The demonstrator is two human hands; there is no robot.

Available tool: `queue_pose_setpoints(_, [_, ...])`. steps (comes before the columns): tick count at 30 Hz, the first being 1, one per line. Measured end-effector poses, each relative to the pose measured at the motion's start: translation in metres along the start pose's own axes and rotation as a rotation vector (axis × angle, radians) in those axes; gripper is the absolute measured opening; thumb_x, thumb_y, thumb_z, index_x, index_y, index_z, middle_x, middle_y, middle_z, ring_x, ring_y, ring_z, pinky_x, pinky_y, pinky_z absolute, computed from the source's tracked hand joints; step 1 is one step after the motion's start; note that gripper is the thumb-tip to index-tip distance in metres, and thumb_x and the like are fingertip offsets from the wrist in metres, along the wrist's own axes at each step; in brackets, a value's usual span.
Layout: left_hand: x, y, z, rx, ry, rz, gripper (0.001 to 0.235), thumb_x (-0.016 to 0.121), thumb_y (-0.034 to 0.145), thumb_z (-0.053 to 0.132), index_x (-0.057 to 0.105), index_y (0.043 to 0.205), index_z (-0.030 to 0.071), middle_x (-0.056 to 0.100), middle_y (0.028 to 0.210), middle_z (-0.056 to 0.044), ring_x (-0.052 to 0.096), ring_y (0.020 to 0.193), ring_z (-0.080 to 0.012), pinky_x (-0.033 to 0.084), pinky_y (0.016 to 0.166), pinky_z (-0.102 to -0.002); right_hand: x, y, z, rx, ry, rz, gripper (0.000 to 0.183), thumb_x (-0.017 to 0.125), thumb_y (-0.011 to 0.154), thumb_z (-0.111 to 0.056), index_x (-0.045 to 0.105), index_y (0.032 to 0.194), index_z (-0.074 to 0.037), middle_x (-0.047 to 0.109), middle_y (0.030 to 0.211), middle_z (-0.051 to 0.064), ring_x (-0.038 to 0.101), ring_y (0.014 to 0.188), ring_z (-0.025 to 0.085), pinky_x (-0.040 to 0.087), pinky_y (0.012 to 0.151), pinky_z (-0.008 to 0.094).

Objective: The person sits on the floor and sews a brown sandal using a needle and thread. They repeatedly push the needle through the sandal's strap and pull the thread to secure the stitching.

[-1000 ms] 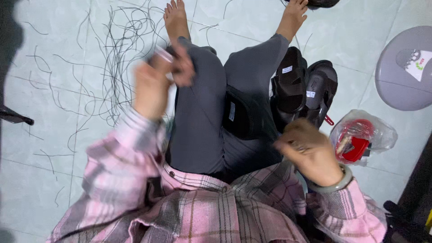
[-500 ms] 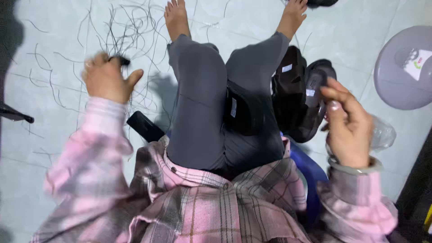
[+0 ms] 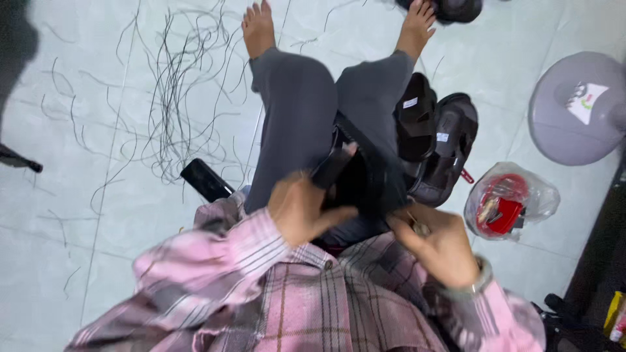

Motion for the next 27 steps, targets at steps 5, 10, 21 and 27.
queue_pose_setpoints(5, [0.051, -0.042, 0.032, 0.022, -1.214, -0.71, 0.041, 0.054, 0.092, 0.026, 0.05, 0.123, 0.0, 0.055, 0.124, -0.009, 0.051, 0.118, -0.017, 0.039, 0.106, -0.031, 0.031, -0.047, -0.08, -0.521, 0.07, -0.213, 0.005, 0.065, 0.078, -0.015, 0.07, 0.078, -0.014, 0.073, 0.077, -0.005, 0.069, 0.064, 0.008, 0.054, 0.063, 0.02])
queue_pose_setpoints(10, [0.012, -0.038, -0.039, -0.029, -0.972, -0.793, 0.031, 0.051, 0.087, 0.03, 0.06, 0.079, 0.002, 0.064, 0.073, -0.008, 0.063, 0.067, -0.017, 0.052, 0.059, -0.028, -0.016, -0.03, -0.063, -0.418, -0.173, -0.041, 0.022, 0.064, 0.076, -0.018, 0.062, 0.096, -0.009, 0.064, 0.099, 0.007, 0.064, 0.086, 0.017, 0.053, 0.071, 0.026])
queue_pose_setpoints(21, [-0.215, -0.04, -0.223, -0.154, 1.058, 0.246, 0.028, 0.077, 0.091, 0.035, 0.075, 0.106, 0.012, 0.068, 0.098, -0.01, 0.064, 0.094, -0.0261, 0.052, 0.084, -0.033, -0.016, -0.011, -0.06, -0.345, -0.989, -0.048, 0.045, 0.036, 0.085, -0.05, 0.045, 0.129, -0.046, 0.052, 0.071, -0.007, 0.059, 0.051, 0.015, 0.045, 0.03, 0.035])
queue_pose_setpoints(27, [-0.035, 0.017, -0.031, 0.126, -0.162, -0.094, 0.067, 0.077, 0.067, 0.022, 0.046, 0.124, 0.003, 0.047, 0.125, -0.018, 0.047, 0.117, -0.0327, 0.031, 0.103, -0.045, -0.013, -0.01, -0.066, -0.367, -1.084, -0.049, 0.045, 0.042, 0.086, -0.045, 0.044, 0.131, -0.044, 0.049, 0.067, -0.007, 0.055, 0.043, 0.015, 0.044, 0.03, 0.034])
Point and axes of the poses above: each hand's wrist, its own y-axis towards the middle knuckle, its own x-axis out of the palm, z = x × y, the point moved 10 cm from there along y, towards the middle knuckle
